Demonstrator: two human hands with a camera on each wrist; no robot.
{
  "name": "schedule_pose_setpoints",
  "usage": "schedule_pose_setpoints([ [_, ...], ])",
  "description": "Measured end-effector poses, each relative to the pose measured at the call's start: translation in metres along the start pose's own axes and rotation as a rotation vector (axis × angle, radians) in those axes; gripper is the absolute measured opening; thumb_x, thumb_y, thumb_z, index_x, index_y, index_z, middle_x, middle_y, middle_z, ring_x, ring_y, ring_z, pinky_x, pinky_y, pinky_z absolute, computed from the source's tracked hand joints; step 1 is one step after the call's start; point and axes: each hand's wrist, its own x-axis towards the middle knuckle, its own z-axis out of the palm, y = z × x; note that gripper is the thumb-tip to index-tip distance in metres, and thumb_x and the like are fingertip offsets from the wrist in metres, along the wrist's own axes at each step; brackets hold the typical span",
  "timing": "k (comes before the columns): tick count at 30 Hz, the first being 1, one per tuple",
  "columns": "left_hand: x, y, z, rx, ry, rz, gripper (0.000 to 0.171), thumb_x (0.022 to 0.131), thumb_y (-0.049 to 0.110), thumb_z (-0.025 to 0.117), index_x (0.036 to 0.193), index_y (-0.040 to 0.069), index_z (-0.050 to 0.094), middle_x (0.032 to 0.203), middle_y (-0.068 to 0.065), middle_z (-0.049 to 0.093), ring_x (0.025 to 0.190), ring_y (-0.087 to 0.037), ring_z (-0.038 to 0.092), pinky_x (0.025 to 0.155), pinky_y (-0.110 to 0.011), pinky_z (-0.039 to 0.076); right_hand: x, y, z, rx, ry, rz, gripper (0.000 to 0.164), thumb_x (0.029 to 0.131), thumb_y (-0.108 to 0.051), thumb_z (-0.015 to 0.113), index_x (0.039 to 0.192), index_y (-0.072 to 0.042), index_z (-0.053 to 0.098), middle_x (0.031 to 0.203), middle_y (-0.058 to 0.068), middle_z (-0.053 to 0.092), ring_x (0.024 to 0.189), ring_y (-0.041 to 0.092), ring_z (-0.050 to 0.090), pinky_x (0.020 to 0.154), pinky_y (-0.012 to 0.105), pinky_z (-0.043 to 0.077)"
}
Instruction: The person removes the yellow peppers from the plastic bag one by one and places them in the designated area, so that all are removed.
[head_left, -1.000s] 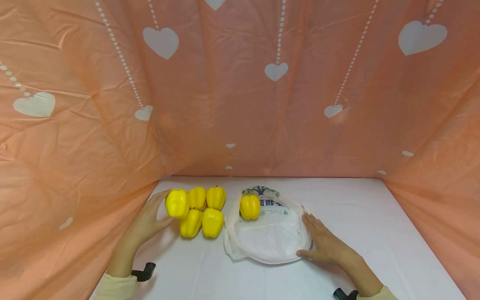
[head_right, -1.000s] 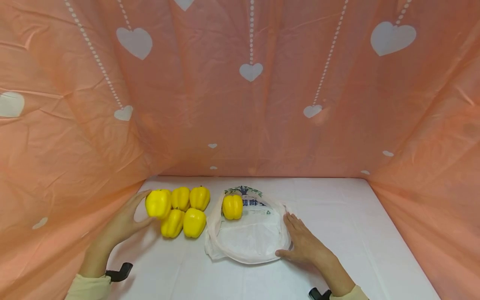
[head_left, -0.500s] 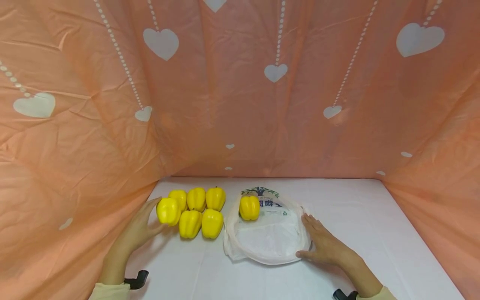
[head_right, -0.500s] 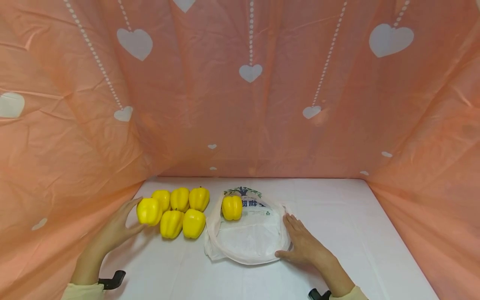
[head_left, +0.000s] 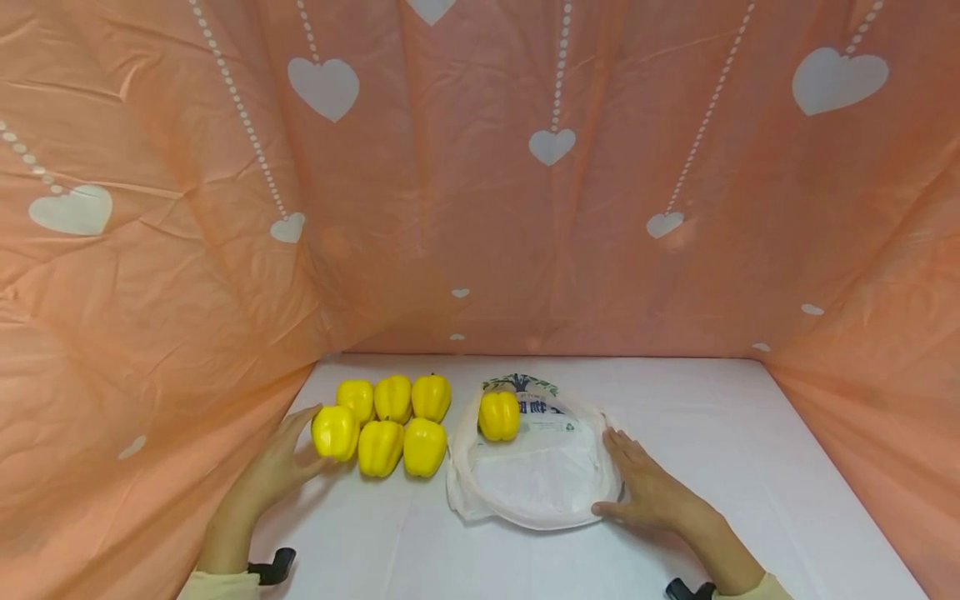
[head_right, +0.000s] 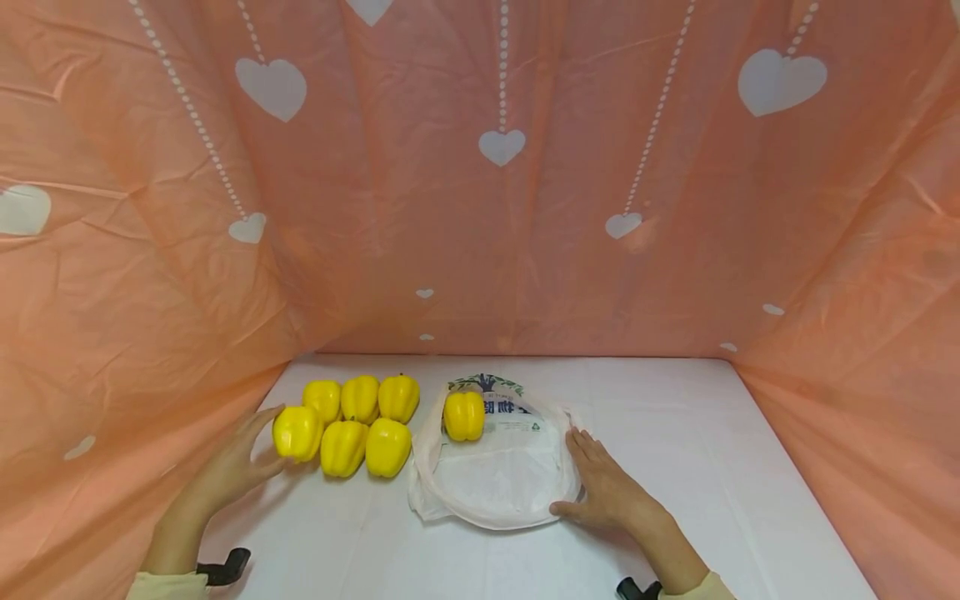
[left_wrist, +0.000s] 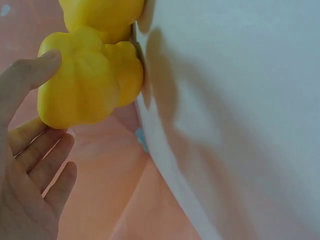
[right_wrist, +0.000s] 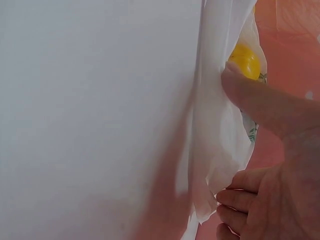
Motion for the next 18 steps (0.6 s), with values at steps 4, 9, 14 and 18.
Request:
schedule_pose_setpoints([
  [4, -0.002, -0.003, 0.003, -0.002, -0.01, -0.015, 0.086, 0.083, 0.017, 0.092, 0.151, -0.01, 0.047, 0.147, -0.036, 0.052, 0.135, -0.059, 0.049, 0.108, -0.077, 0.041, 0.0, 0.0, 0.0, -0.002, -0.002, 0.0, 0.118, 0.085, -0.054, 0.087, 0.163, 0.011, 0.028, 0.17, 0.033, 0.028, 0.155, 0.057, 0.027, 0.124, 0.07, 0.028],
  [9, -0.005, -0.007, 0.003, -0.01, -0.049, -0.054, 0.088, 0.084, 0.022, 0.092, 0.152, -0.008, 0.046, 0.15, -0.035, 0.05, 0.139, -0.059, 0.046, 0.111, -0.078, 0.038, 0.0, -0.002, -0.001, -0.002, -0.001, -0.006, 0.118, 0.085, -0.054, 0.087, 0.163, 0.011, 0.028, 0.169, 0.034, 0.028, 0.155, 0.057, 0.027, 0.124, 0.07, 0.028],
  [14, -0.008, -0.011, 0.005, -0.026, -0.081, -0.068, 0.089, 0.083, 0.023, 0.094, 0.152, -0.007, 0.047, 0.151, -0.035, 0.05, 0.139, -0.058, 0.045, 0.112, -0.078, 0.036, 0.0, -0.003, -0.002, -0.004, 0.001, -0.014, 0.117, 0.085, -0.054, 0.087, 0.162, 0.013, 0.029, 0.168, 0.035, 0.029, 0.154, 0.057, 0.028, 0.124, 0.069, 0.028],
  [18, -0.007, -0.012, 0.009, -0.034, -0.087, -0.045, 0.089, 0.083, 0.021, 0.094, 0.153, -0.008, 0.046, 0.151, -0.034, 0.05, 0.14, -0.057, 0.046, 0.114, -0.077, 0.036, 0.0, -0.005, -0.003, -0.005, 0.0, -0.01, 0.117, 0.085, -0.054, 0.086, 0.162, 0.013, 0.03, 0.169, 0.034, 0.028, 0.155, 0.057, 0.027, 0.124, 0.069, 0.028],
])
